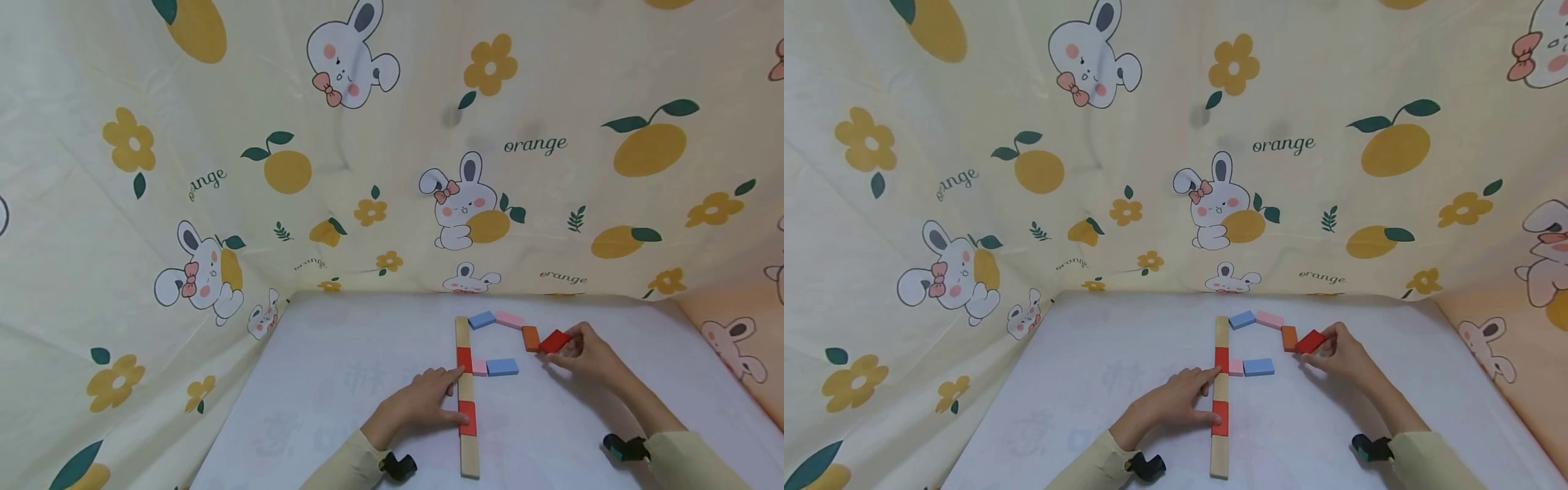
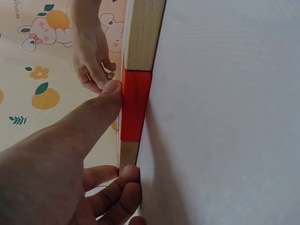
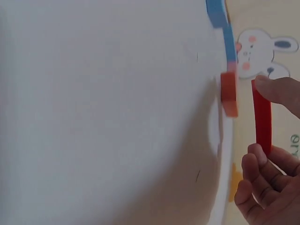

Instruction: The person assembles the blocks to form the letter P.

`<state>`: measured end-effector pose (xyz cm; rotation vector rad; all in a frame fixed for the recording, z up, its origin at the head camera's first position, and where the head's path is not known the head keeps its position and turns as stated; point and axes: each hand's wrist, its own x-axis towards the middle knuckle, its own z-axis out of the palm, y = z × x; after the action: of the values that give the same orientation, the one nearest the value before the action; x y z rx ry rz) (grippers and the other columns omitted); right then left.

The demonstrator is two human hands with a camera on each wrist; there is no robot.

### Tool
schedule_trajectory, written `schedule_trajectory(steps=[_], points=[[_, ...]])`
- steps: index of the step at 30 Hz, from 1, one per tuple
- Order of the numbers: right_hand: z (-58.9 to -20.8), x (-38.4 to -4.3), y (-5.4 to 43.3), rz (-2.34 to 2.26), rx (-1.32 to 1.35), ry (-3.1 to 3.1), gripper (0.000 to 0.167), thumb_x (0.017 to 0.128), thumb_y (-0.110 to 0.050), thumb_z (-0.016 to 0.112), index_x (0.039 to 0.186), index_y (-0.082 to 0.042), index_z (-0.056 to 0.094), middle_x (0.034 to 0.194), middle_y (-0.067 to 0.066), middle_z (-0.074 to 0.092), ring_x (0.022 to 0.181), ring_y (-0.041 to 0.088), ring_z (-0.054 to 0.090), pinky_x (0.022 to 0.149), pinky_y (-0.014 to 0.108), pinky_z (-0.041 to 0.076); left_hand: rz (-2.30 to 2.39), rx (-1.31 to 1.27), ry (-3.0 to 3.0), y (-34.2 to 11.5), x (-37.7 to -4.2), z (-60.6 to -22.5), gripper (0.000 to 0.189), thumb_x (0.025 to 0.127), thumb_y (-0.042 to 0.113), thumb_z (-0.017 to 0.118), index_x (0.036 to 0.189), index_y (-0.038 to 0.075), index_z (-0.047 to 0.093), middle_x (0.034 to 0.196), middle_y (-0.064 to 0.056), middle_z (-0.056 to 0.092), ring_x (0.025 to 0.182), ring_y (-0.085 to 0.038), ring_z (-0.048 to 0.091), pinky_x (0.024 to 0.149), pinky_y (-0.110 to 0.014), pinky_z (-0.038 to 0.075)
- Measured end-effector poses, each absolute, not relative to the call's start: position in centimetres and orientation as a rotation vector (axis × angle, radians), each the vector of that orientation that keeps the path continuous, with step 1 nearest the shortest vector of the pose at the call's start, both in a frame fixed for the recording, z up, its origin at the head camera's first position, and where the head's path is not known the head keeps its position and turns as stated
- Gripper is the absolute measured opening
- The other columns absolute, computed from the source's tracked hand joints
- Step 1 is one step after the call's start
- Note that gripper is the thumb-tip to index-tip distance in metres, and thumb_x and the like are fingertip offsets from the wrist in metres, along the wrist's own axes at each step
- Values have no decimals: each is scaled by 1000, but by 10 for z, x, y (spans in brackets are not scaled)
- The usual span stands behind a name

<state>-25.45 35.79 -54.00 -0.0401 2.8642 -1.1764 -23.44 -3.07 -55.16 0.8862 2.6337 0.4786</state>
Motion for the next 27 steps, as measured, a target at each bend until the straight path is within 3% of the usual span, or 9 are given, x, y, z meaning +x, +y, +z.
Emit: schedule_trajectory(steps=[7, 13, 22, 27], points=[[-540, -241, 344, -1194, -29, 2868, 72, 89, -31, 90, 128, 6, 41, 103, 17, 58, 94, 28, 54, 67, 27, 51, 477, 884, 2631, -29, -235, -553, 95, 90, 65, 79, 168, 28, 38, 106, 12, 52, 104, -6, 46, 98, -30, 46], [-538, -233, 333, -1216, 5, 2837, 71, 90, -30, 89, 127, 6, 40, 101, 15, 57, 90, 26, 53, 66, 28, 50, 480, 877, 2632, -30, -234, -552, 94, 90, 64, 78, 168, 28, 38, 109, 13, 54, 106, -6, 47, 104, -33, 47], [-540, -230, 318, -1204, 68, 2811, 69, 89, -33, 89, 123, 5, 42, 95, 12, 56, 88, 25, 53, 66, 30, 48, 491, 874, 2630, -31, -233, -550, 94, 90, 64, 78, 168, 28, 38, 109, 12, 54, 105, -6, 47, 102, -32, 47], [-544, -232, 313, -1172, 108, 2805, 69, 90, -34, 89, 122, 5, 42, 93, 12, 54, 86, 25, 52, 66, 30, 47, 486, 864, 2633, -31, -232, -549, 95, 90, 65, 78, 168, 29, 38, 119, 11, 58, 111, -7, 49, 107, -34, 47]])
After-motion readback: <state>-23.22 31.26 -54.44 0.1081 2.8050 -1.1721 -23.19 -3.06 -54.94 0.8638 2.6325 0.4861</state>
